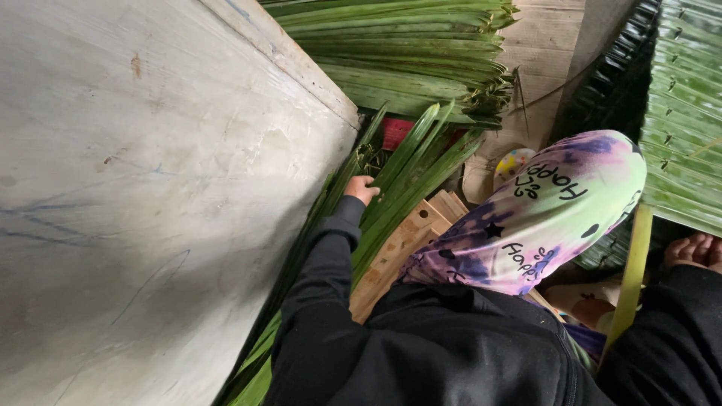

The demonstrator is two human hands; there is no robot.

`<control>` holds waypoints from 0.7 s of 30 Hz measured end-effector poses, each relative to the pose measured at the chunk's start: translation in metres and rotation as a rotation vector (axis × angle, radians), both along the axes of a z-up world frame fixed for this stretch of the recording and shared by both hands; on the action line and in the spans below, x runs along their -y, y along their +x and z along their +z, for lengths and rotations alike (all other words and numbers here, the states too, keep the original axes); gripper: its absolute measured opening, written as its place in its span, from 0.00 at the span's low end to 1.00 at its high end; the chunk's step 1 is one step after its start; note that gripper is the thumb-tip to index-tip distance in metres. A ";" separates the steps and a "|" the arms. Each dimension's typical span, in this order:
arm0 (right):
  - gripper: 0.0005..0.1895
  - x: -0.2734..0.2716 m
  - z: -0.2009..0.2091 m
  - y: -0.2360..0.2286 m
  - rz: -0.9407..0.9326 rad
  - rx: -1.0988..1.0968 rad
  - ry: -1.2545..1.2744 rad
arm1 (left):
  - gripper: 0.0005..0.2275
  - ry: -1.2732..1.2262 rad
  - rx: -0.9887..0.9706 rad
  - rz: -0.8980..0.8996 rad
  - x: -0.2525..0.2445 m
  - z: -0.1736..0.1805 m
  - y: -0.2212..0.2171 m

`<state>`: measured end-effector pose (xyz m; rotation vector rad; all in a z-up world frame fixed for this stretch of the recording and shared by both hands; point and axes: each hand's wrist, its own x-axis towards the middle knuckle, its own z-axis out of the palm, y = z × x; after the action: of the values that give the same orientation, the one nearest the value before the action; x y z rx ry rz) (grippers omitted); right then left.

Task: Weaving palm leaves together to create a large mat

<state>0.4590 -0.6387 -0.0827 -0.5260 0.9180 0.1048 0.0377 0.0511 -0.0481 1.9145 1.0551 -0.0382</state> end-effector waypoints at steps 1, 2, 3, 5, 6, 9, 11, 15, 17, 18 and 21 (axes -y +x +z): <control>0.07 0.003 -0.005 0.004 0.000 -0.001 -0.001 | 0.24 -0.001 -0.001 0.000 0.002 0.010 0.001; 0.07 0.006 -0.010 0.007 0.026 -0.011 0.004 | 0.24 0.045 -0.067 0.017 0.004 0.020 0.002; 0.09 0.009 -0.015 0.012 0.055 -0.022 0.009 | 0.24 0.092 -0.134 0.036 0.006 0.031 0.003; 0.07 0.011 -0.017 0.011 0.019 -0.025 0.001 | 0.24 0.140 -0.100 0.032 0.001 0.019 0.000; 0.06 0.011 -0.018 0.011 -0.019 -0.028 -0.005 | 0.24 0.190 -0.064 0.027 -0.002 0.013 -0.001; 0.05 -0.008 0.011 -0.002 -0.021 -0.032 -0.050 | 0.25 0.367 0.003 0.045 0.003 0.052 0.004; 0.05 -0.006 0.006 0.002 -0.026 -0.028 -0.044 | 0.29 0.371 -0.018 0.040 0.002 0.056 0.009; 0.04 -0.011 0.022 -0.008 0.003 -0.037 -0.034 | 0.39 0.219 -0.108 0.000 0.001 0.055 0.017; 0.06 -0.023 0.042 -0.016 0.033 -0.031 -0.056 | 0.41 0.195 -0.103 -0.024 0.000 0.044 0.015; 0.09 -0.029 0.051 -0.021 0.064 -0.026 -0.079 | 0.42 0.171 -0.100 -0.047 0.000 0.039 0.014; 0.12 -0.024 0.043 -0.013 0.023 -0.065 -0.083 | 0.45 0.091 -0.116 -0.035 -0.001 0.030 0.014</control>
<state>0.4458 -0.6146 -0.0394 -0.6135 0.9833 0.1058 0.0513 0.0522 -0.0176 2.0336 1.1168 -0.1244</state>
